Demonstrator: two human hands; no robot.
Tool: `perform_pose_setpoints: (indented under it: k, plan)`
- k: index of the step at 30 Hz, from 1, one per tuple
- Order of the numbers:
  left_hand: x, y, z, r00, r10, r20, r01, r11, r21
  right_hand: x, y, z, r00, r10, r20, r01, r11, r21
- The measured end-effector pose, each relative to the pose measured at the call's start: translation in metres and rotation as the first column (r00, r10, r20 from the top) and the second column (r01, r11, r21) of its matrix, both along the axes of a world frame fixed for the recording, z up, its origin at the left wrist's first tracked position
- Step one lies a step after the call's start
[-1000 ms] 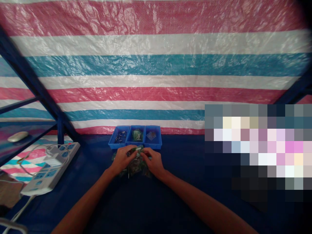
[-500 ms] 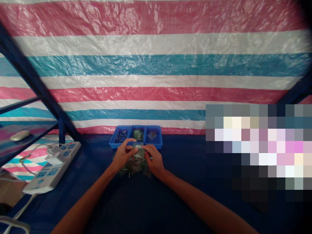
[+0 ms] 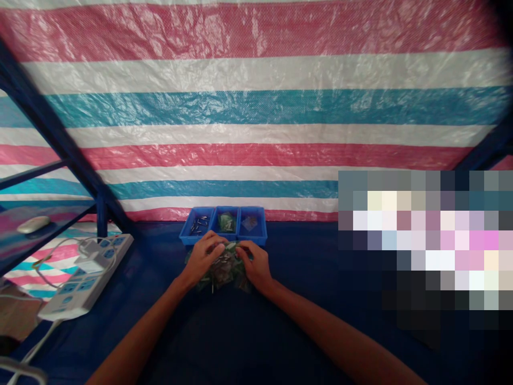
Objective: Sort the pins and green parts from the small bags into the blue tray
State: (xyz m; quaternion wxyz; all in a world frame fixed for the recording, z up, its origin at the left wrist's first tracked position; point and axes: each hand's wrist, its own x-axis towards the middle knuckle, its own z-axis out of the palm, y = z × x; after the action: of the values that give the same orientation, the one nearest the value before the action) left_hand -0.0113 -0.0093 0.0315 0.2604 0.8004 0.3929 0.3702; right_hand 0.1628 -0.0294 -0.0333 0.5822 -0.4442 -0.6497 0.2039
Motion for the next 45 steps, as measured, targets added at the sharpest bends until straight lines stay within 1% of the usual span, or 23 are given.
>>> perform_pose_setpoints:
  k: [3,6,9,12,15,17,19,22,24,26,28,29,31,33,34,36,38,40,42,45]
  plan:
    - [0.002,-0.001,0.0,0.999,-0.005,-0.043,0.007,0.999,0.034,-0.001,0.0,-0.001,1.0,0.019,-0.019,-0.02,1.0,-0.008]
    - [0.003,0.0,-0.005,0.999,0.037,-0.02,-0.037,0.999,-0.008,-0.001,-0.002,-0.001,0.999,0.035,-0.032,-0.036,0.999,-0.013]
    - [0.002,0.002,-0.011,0.994,0.102,0.04,-0.1,0.993,-0.055,-0.002,-0.004,-0.001,0.996,0.055,-0.076,-0.056,0.998,-0.013]
    - [0.001,0.003,-0.013,0.977,0.147,0.155,-0.132,0.986,-0.1,-0.002,-0.004,-0.001,0.993,0.064,-0.097,-0.063,0.998,0.011]
    - [0.002,0.004,-0.013,0.945,0.169,0.28,-0.119,0.975,-0.188,-0.001,-0.003,0.0,0.996,0.051,-0.072,-0.048,0.998,0.048]
    - [0.003,0.004,-0.013,0.928,0.163,0.335,-0.077,0.964,-0.256,-0.001,-0.002,0.0,0.998,0.05,-0.039,-0.047,0.997,0.067]
    - [0.003,0.005,-0.014,0.922,0.14,0.361,-0.031,0.956,-0.292,-0.001,-0.002,0.0,0.998,0.055,-0.002,-0.055,0.995,0.079]
    - [0.003,0.007,-0.015,0.937,0.113,0.332,-0.022,0.964,-0.266,-0.001,-0.002,-0.002,0.997,0.068,0.034,-0.07,0.995,0.07]
    - [0.003,0.007,-0.015,0.946,0.102,0.306,-0.026,0.97,-0.243,-0.001,-0.001,-0.002,0.997,0.077,0.032,-0.079,0.995,0.06]
    - [0.004,0.007,-0.014,0.954,0.078,0.289,-0.003,0.968,-0.251,-0.001,-0.001,-0.002,0.997,0.076,0.016,-0.077,0.995,0.066]
    - [0.004,0.006,-0.013,0.969,0.056,0.24,0.01,0.965,-0.264,-0.001,-0.002,-0.001,0.998,0.064,0.008,-0.064,0.995,0.082]
    - [0.005,0.004,-0.012,0.978,0.058,0.198,-0.008,0.969,-0.247,-0.001,-0.002,0.0,0.998,0.057,0.004,-0.057,0.995,0.087]
    - [0.004,0.002,-0.01,0.989,0.097,0.115,-0.078,0.984,-0.16,-0.001,-0.002,0.0,0.999,0.041,-0.006,-0.041,0.996,0.077]
    - [0.004,0.0,-0.007,0.989,0.131,0.075,-0.127,0.99,-0.052,-0.001,-0.002,-0.001,1.0,0.029,-0.009,-0.028,0.999,0.039]
    - [0.004,-0.001,-0.006,0.99,0.127,0.067,-0.126,0.992,-0.014,-0.001,-0.002,-0.002,1.0,0.023,-0.005,-0.023,1.0,0.019]
    - [0.003,-0.002,-0.005,0.996,0.083,0.043,-0.083,0.996,0.009,-0.002,-0.001,-0.003,1.0,0.02,0.008,-0.02,1.0,-0.005]
    - [0.004,-0.002,-0.006,0.999,0.038,0.008,-0.038,0.999,0.0,-0.002,-0.001,-0.004,1.0,0.025,0.017,-0.025,1.0,0.003]
    - [0.004,-0.001,-0.009,1.0,0.017,-0.015,-0.017,0.999,-0.035,-0.001,-0.001,-0.003,1.0,0.027,0.015,-0.027,0.999,0.022]
    - [0.004,0.0,-0.012,1.0,0.012,0.009,-0.011,0.996,-0.089,-0.001,-0.002,-0.002,1.0,0.018,0.001,-0.018,0.999,0.035]
    - [0.004,0.002,-0.015,0.994,0.026,0.105,-0.005,0.98,-0.2,0.0,-0.003,0.0,0.999,0.014,-0.03,-0.013,1.0,0.017]
